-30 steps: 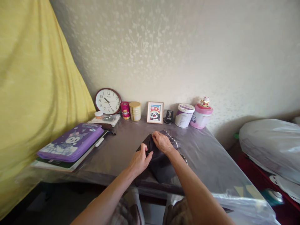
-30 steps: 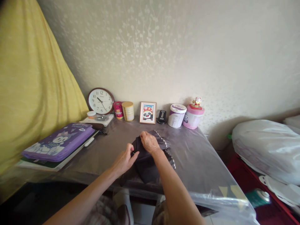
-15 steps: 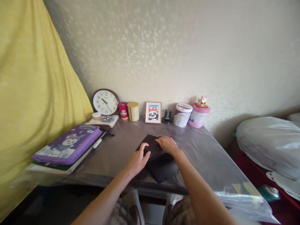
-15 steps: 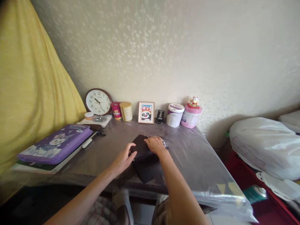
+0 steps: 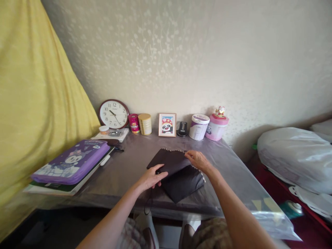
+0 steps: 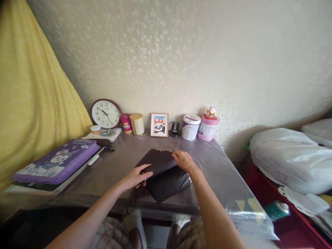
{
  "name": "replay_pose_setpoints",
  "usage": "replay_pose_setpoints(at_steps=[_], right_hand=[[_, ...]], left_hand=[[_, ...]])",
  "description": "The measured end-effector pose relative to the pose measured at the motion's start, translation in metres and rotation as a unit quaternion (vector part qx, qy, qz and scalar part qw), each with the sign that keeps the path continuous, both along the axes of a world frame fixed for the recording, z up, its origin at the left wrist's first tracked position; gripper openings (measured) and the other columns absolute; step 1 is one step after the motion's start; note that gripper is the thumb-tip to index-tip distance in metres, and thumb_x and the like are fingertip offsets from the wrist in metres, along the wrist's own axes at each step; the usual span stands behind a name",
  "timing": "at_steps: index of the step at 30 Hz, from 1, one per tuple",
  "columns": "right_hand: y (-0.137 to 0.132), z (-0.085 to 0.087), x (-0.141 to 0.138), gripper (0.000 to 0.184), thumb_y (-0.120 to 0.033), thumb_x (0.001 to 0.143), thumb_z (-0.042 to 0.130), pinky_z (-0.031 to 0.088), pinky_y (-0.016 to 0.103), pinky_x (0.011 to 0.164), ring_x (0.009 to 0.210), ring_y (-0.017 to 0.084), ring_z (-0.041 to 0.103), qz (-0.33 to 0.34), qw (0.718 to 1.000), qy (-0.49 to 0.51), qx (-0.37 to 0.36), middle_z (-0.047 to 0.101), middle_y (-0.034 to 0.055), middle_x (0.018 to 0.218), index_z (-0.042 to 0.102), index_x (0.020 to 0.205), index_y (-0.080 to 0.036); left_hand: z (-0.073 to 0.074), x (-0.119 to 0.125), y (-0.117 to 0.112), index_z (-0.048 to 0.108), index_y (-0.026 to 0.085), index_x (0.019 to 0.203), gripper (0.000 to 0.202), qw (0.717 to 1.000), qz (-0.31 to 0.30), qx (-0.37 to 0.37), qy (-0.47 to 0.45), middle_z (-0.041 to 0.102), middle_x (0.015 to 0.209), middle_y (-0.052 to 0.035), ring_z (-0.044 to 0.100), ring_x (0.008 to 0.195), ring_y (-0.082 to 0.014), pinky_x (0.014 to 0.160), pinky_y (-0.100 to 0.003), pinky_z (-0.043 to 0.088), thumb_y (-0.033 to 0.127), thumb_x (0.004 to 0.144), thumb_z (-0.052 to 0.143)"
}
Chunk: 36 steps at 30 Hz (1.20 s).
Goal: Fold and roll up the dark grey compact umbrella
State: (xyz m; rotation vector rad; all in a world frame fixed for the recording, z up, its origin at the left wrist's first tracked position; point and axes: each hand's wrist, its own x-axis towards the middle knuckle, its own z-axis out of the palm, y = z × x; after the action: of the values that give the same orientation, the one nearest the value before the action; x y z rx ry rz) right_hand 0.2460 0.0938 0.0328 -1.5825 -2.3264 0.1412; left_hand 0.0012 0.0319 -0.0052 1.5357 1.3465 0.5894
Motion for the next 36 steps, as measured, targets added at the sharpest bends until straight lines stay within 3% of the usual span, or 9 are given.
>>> replay_pose_setpoints(at_steps=[3,6,9,15,23,30,36], right_hand=[[-0.012,0.006,0.005,0.026,-0.032,0.086,0.04,0.039,0.023,0.064,0.073,0.015,0.06,0.033,0.999,0.028,-0.019,0.067,0.0024,0.082,0.063,0.087,-0.02],[-0.032,0.009,0.003,0.022,-0.034,0.083,0.047,0.04,0.021,0.062,0.069,0.013,0.06,0.113,0.991,0.036,-0.069,0.066,0.0015,0.078,0.063,0.084,-0.02],[-0.056,0.007,-0.004,0.015,-0.031,0.078,0.052,0.04,0.021,0.06,0.067,0.013,0.058,0.186,0.977,-0.007,-0.106,0.066,0.0004,0.074,0.063,0.078,-0.021],[-0.085,-0.007,-0.017,0.012,-0.023,0.072,0.058,0.041,0.025,0.067,0.079,0.017,0.057,0.281,0.949,-0.118,-0.083,0.064,0.002,0.083,0.062,0.084,-0.023],[-0.088,-0.016,-0.022,0.013,-0.021,0.074,0.055,0.041,0.024,0.065,0.079,0.016,0.057,0.307,0.934,-0.163,-0.079,0.063,0.0029,0.084,0.061,0.085,-0.021],[-0.09,-0.017,-0.026,0.015,-0.016,0.074,0.049,0.041,0.025,0.065,0.076,0.016,0.057,0.317,0.931,-0.168,-0.065,0.063,0.0039,0.082,0.061,0.083,-0.019],[-0.093,-0.019,-0.024,0.018,-0.03,0.073,0.056,0.039,0.026,0.063,0.077,0.017,0.056,0.268,0.951,-0.148,-0.039,0.062,0.0032,0.085,0.056,0.089,-0.021]], left_hand=[[-0.001,0.001,0.001,0.037,0.019,0.132,0.069,1.0,0.007,-0.009,-0.022,0.053,0.046,0.0056,0.04,0.032,-0.0061,0.034,-0.016,0.03,0.053,0.073,0.051],[-0.002,0.002,0.004,0.042,0.016,0.128,0.069,0.999,0.022,-0.008,-0.044,0.05,0.043,0.0062,0.04,0.032,-0.0065,0.034,-0.016,0.028,0.053,0.071,0.054],[-0.004,0.001,0.009,0.046,0.016,0.125,0.066,0.998,0.037,-0.01,-0.053,0.05,0.043,0.0058,0.039,0.032,-0.0065,0.033,-0.016,0.027,0.054,0.071,0.054],[-0.007,-0.002,0.013,0.055,0.017,0.114,0.057,0.995,0.045,-0.004,-0.083,0.051,0.047,0.0047,0.041,0.035,-0.006,0.034,-0.016,0.026,0.054,0.071,0.052],[-0.009,-0.003,0.014,0.057,0.017,0.11,0.056,0.993,0.051,-0.009,-0.106,0.051,0.048,0.0042,0.042,0.036,-0.0067,0.033,-0.015,0.026,0.056,0.069,0.055],[-0.008,-0.002,0.015,0.061,0.016,0.094,0.048,0.99,0.057,-0.002,-0.126,0.05,0.049,0.0041,0.041,0.035,-0.0054,0.034,-0.015,0.026,0.057,0.069,0.054],[-0.002,0.0,0.013,0.061,0.016,0.091,0.045,0.99,0.061,-0.001,-0.131,0.05,0.048,0.0042,0.041,0.034,-0.0053,0.033,-0.016,0.025,0.055,0.07,0.054]])
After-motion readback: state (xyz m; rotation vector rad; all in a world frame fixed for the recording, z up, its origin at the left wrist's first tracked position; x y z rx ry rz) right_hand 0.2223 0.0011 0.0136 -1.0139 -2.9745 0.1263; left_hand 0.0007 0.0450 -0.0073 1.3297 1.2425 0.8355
